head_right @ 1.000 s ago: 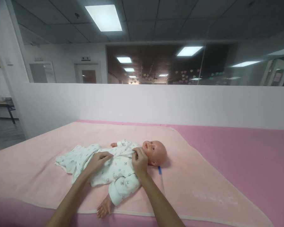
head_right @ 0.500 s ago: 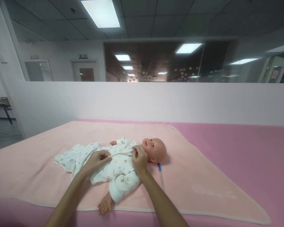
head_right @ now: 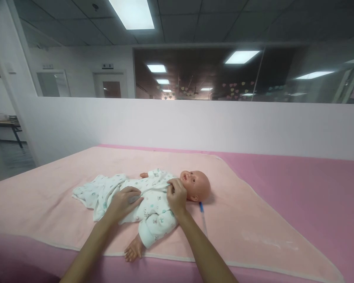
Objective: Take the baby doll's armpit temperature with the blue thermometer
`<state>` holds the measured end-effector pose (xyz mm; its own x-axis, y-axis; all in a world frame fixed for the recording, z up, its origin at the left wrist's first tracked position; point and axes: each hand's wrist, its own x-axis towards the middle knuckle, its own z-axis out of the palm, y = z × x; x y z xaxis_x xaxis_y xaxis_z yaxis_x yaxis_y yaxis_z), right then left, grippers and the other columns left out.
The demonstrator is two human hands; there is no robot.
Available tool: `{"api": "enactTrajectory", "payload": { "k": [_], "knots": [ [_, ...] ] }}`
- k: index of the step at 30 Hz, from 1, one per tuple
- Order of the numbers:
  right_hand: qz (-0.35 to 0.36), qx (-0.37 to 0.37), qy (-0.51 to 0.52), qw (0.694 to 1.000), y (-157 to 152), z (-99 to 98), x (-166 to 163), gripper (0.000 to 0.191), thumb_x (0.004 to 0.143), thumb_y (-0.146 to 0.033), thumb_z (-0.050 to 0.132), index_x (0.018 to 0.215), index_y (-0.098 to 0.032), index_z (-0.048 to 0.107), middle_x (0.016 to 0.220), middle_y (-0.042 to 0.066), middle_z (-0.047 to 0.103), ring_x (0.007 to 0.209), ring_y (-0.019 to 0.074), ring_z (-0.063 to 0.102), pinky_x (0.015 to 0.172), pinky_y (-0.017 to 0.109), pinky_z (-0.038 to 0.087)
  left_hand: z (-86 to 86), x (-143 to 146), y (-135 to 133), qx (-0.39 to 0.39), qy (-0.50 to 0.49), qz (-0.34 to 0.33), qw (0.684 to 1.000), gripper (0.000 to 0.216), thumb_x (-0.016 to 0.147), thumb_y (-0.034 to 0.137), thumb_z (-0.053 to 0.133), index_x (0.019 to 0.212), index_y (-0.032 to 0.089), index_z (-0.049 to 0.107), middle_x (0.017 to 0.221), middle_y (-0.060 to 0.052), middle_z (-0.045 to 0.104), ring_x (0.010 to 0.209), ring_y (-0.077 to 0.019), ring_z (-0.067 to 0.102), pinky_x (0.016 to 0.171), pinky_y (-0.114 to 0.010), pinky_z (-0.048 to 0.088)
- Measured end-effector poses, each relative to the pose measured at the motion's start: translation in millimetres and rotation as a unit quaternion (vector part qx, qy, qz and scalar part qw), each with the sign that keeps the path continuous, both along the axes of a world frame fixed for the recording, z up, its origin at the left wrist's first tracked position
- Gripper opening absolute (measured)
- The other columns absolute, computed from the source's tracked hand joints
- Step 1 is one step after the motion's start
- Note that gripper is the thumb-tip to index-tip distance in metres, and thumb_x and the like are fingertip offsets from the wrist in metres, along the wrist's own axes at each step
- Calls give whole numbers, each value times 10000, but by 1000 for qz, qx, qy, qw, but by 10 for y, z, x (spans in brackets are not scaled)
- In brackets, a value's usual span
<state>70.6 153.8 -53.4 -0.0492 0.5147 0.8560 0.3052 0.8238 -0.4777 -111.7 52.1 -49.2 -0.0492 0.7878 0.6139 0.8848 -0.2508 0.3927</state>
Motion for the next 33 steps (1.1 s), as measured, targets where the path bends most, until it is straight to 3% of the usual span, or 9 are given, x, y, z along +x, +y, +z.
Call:
{"api": "enactTrajectory", "payload": {
  "k": [6, 17, 23, 27, 33],
  "knots": [
    [-2, -2, -11, 1000, -6, -1, 6, 198, 712, -68, 383, 702, -174, 550, 685, 5, 558, 647, 112, 505, 589, 218, 400, 32, 42, -24, -3, 7, 30, 1000, 204, 761, 307, 474, 706, 220, 650, 739, -14, 620, 672, -135, 567, 627, -237, 416],
    [2, 3, -3, 1000, -4, 0, 14, 194, 716, -64, 383, 684, -170, 542, 678, 3, 552, 651, 104, 502, 597, 208, 394, 33, 114, -26, 35, 66, 94, 993, 132, 745, 238, 438, 681, 197, 547, 688, -5, 612, 666, -140, 554, 593, -232, 387],
    [5, -1, 0, 1000, -16, 6, 13, 204, 718, -66, 375, 687, -168, 549, 680, 3, 552, 645, 100, 500, 586, 202, 390, 64, 114, -74, 7, 50, 75, 996, 171, 809, 285, 355, 781, 195, 498, 663, -7, 585, 603, -140, 540, 557, -235, 374],
    [-3, -7, -10, 1000, -22, 0, 15, 209, 717, -67, 371, 696, -168, 551, 692, 4, 557, 656, 101, 504, 593, 205, 390, 70, 109, -76, 6, 4, 64, 998, 170, 809, 287, 360, 822, 213, 512, 764, -11, 610, 710, -159, 565, 621, -259, 404],
    [-27, 9, -7, 1000, -54, 82, 54, 243, 720, -50, 346, 704, -171, 556, 725, 10, 569, 710, 114, 511, 646, 234, 407, 77, 63, -65, 48, -149, 73, 985, 173, 775, 264, 409, 886, 213, 532, 809, -8, 621, 761, -154, 581, 662, -264, 466]
  ]
}}
